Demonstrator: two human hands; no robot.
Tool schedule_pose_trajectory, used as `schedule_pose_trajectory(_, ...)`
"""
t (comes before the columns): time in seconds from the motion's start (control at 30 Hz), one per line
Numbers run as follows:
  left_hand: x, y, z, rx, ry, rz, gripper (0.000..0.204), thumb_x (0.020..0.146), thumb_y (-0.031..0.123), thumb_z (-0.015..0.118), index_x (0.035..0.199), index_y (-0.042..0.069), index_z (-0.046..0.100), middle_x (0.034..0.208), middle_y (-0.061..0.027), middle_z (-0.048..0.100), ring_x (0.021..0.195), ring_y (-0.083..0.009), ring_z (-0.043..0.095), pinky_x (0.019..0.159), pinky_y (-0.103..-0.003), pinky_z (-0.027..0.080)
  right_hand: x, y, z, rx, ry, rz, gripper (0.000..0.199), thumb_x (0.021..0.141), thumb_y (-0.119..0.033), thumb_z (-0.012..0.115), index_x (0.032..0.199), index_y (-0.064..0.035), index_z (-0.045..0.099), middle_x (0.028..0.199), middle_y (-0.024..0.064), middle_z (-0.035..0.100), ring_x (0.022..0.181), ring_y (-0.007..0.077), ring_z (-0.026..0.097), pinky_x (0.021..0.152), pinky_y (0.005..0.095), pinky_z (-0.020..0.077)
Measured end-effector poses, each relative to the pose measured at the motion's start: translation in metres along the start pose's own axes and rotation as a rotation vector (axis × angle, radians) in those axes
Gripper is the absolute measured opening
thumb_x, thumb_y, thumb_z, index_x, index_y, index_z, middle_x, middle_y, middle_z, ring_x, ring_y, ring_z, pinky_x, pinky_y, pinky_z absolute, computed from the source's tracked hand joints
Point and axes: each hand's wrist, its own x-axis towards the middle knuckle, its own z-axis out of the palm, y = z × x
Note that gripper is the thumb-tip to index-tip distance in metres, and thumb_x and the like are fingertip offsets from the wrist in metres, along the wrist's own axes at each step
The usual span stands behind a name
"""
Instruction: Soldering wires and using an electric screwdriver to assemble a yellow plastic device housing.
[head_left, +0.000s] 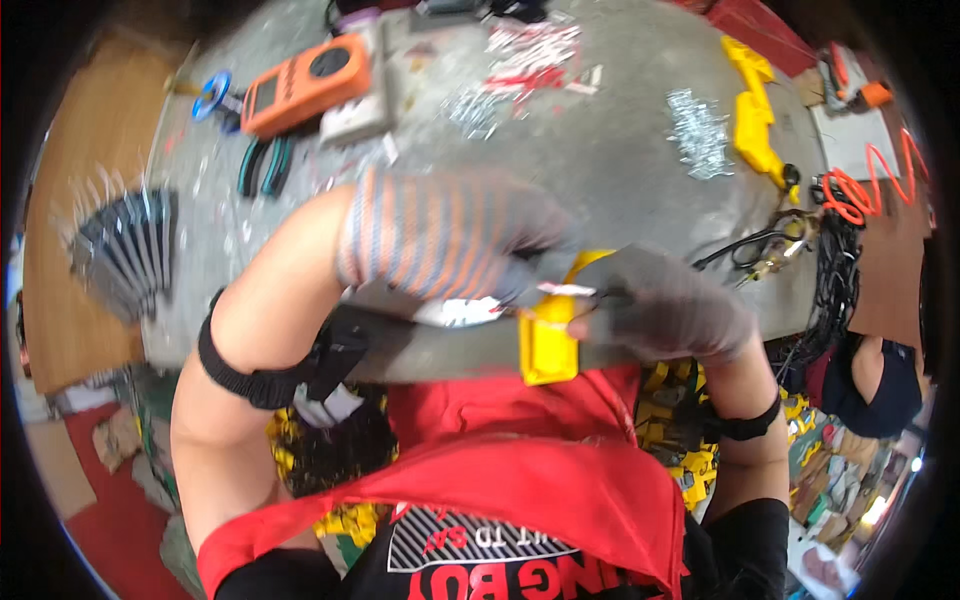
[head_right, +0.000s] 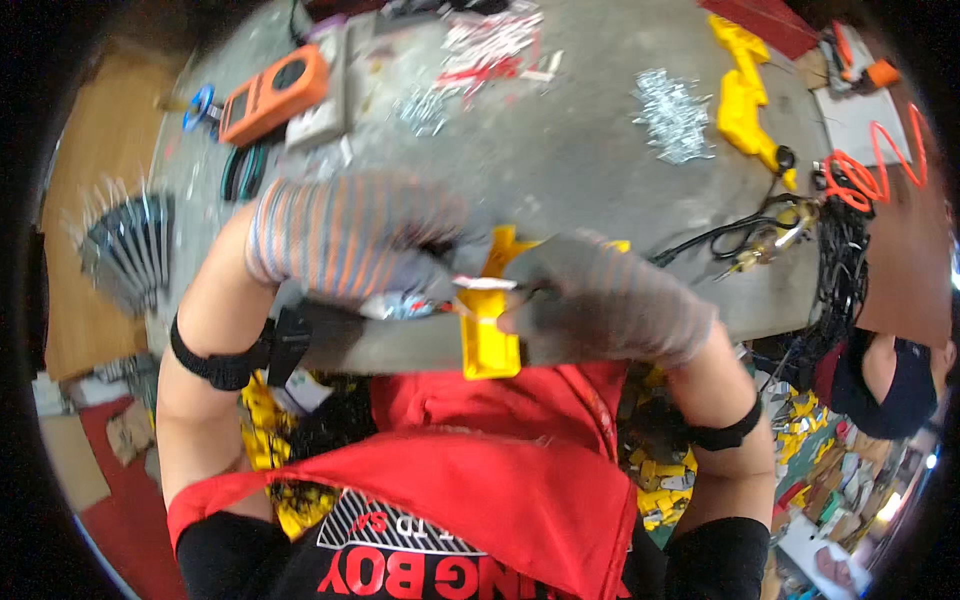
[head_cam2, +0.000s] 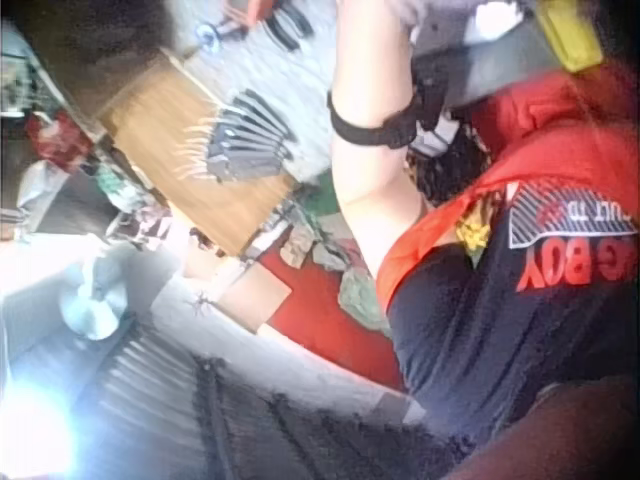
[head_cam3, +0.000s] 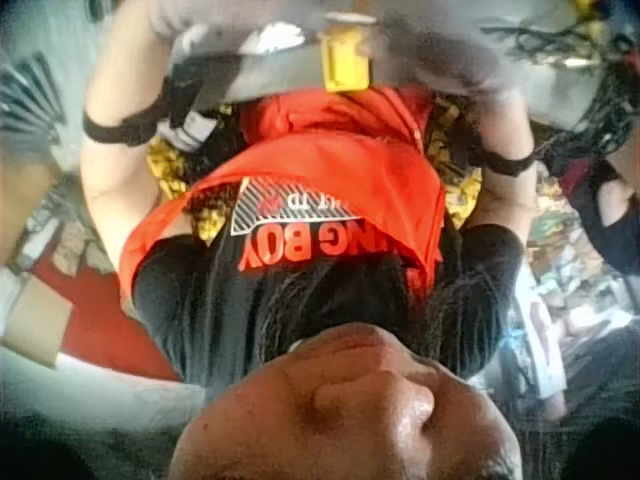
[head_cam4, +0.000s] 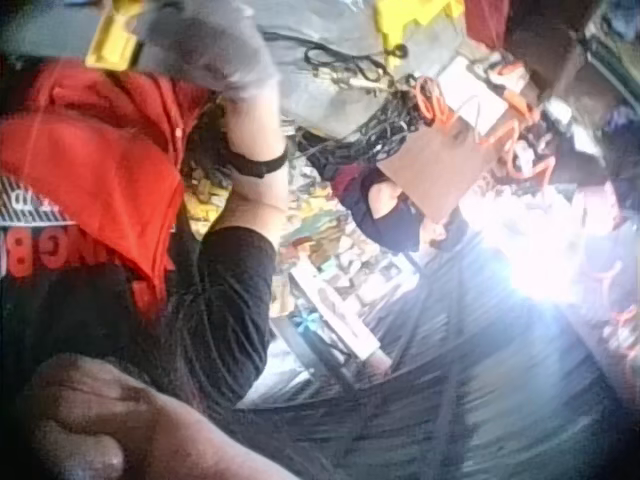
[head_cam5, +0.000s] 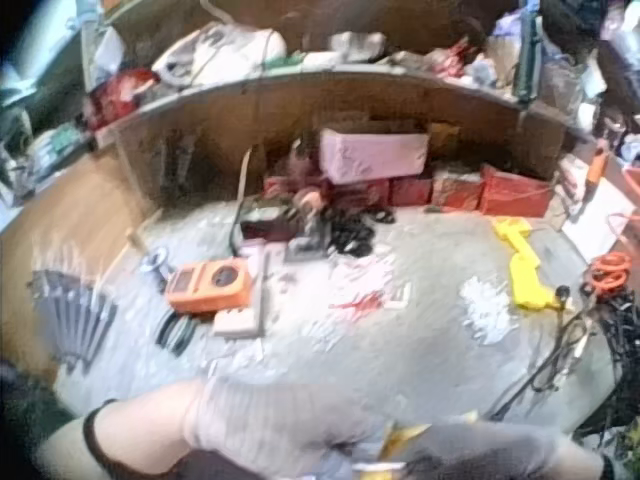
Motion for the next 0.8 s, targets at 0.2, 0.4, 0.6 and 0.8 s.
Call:
schedule_pose_trajectory(0.2, 0.018, 0.001, 0.004, 0.363, -0.034, -0.012, 0.018, 0.071, 0.017, 0.066, 0.084, 0.007, 0.059, 0.083, -0.0119, 0.059, 0.080, -0.0293, 0.059, 0.069, -0.040, 0.046, 0.005, 0.023, 0.017, -0.161, 0.033, -0.368, 0.018, 0.073, -0.025, 0.064, 0.082, -0.0092, 0.065, 0.072, 0.0134, 0.062, 0.069, 0.0322, 0.064, 0.062, 0.0413, 0.0512)
schedule_pose_trajectory(0.4, 0.014, 0.034, 0.058, 1.054, 0.248, -0.058, 0.011, 0.072, 0.020, 0.059, 0.079, 0.012, 0.058, 0.079, -0.0043, 0.059, 0.083, -0.0220, 0.059, 0.068, -0.035, 0.046, -0.013, -0.002, -0.022, 0.059, -0.174, 0.012, 0.044, 0.082, -0.050, 0.063, 0.085, -0.0063, 0.063, 0.076, 0.0180, 0.063, 0.070, 0.0360, 0.063, 0.062, 0.0398, 0.0500)
schedule_pose_trajectory(0.6, 0.000, 0.000, 0.097, 0.763, 0.829, 0.003, 0.017, 0.062, 0.008, 0.065, 0.076, 0.010, 0.055, 0.082, -0.0032, 0.061, 0.082, -0.0242, 0.060, 0.070, -0.039, 0.048, 0.083, 0.106, -0.200, -0.411, 0.698, 0.223, 0.032, 0.080, -0.020, 0.066, 0.108, -0.0057, 0.068, 0.094, 0.0118, 0.070, 0.084, 0.0163, 0.066, 0.081, 0.0311, 0.0512)
schedule_pose_trajectory(0.8, 0.014, -0.005, 0.098, 0.471, 0.834, -0.066, 0.029, 0.054, 0.008, 0.069, 0.081, 0.009, 0.058, 0.084, -0.0053, 0.062, 0.085, -0.0297, 0.059, 0.076, -0.043, 0.045, 0.153, 0.286, -0.284, -0.685, 0.798, 0.239, 0.021, 0.087, -0.015, 0.054, 0.103, -0.0069, 0.066, 0.105, 0.0141, 0.067, 0.102, 0.0291, 0.063, 0.088, 0.0378, 0.0483)
